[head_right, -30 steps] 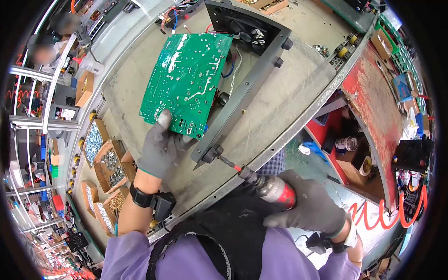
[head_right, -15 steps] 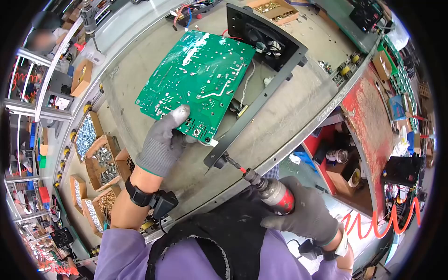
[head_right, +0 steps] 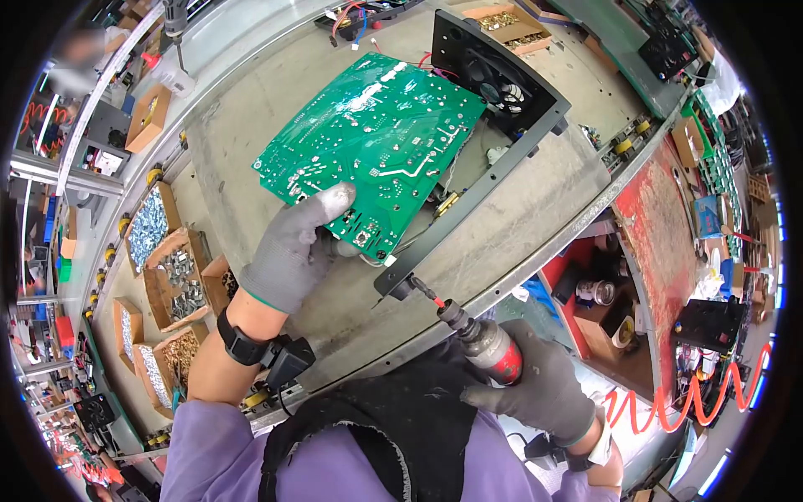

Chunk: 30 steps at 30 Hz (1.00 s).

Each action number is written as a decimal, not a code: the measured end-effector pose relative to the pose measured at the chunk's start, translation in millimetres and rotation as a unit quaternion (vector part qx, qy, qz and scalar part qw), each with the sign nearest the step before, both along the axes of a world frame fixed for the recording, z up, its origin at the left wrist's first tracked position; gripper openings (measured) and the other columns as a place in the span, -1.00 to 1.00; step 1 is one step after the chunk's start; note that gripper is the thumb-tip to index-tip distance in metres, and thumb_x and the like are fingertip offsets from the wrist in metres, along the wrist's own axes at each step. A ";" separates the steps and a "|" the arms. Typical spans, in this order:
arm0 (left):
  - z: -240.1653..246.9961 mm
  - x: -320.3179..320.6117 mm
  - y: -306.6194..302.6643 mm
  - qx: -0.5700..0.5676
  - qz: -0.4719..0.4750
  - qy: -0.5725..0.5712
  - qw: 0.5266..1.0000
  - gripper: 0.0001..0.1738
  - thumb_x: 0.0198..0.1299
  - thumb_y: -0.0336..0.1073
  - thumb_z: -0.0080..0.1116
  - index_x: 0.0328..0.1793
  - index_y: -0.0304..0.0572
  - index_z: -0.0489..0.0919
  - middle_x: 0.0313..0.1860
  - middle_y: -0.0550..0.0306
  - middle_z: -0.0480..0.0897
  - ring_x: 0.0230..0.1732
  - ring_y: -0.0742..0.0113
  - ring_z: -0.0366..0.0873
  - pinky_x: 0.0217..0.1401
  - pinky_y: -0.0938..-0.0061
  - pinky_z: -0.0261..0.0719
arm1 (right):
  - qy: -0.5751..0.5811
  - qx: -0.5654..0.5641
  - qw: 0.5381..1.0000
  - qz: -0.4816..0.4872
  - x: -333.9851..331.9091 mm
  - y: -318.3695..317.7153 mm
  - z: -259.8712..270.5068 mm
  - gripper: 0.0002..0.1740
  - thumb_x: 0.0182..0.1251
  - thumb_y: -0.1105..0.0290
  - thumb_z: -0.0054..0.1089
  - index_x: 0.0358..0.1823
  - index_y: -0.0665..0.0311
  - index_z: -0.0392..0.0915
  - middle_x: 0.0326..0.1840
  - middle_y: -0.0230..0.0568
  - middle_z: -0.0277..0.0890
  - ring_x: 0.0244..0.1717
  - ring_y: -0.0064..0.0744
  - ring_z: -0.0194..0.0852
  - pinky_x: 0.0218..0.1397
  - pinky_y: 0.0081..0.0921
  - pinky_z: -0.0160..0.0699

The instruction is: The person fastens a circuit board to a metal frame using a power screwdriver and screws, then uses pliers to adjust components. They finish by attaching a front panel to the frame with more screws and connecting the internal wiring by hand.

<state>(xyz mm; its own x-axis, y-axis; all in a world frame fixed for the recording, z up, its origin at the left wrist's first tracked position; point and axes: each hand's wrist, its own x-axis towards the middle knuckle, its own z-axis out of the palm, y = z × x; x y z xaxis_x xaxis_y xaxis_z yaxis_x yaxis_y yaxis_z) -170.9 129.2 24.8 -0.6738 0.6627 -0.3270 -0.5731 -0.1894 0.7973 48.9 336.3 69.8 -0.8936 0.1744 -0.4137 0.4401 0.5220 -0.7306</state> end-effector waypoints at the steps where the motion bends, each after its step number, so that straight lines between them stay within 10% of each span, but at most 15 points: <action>1: 2.6 1.3 2.9 -0.001 0.012 -0.003 1.000 -0.54 0.32 -0.10 0.13 0.19 -0.28 0.50 -0.03 0.05 0.66 -0.14 0.29 0.67 -0.08 0.32 0.69 | 0.000 0.008 1.000 0.005 0.2 0.2 0.0 -0.27 -0.24 0.15 0.68 -0.04 0.34 0.51 -0.36 -0.06 0.63 -0.34 -0.20 0.66 -0.20 -0.32 0.59; 30: -7.3 2.3 14.9 0.059 0.053 -0.017 0.997 -0.66 0.25 -0.26 0.21 0.08 -0.29 0.54 -0.19 0.11 0.69 -0.33 0.39 0.69 -0.36 0.54 0.69 | -0.068 0.026 0.997 -0.022 -1.9 0.3 29.6 -0.27 -0.07 0.09 0.55 0.04 0.39 0.44 -0.39 -0.10 0.56 -0.40 -0.31 0.54 -0.26 -0.36 0.53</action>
<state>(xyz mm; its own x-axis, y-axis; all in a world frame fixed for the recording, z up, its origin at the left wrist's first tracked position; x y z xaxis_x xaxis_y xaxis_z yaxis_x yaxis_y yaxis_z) -168.7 144.0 17.5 -0.7320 0.6239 -0.2739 -0.5707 -0.3417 0.7467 47.0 336.6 99.4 -0.8204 0.2370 -0.5203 0.5574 0.5345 -0.6353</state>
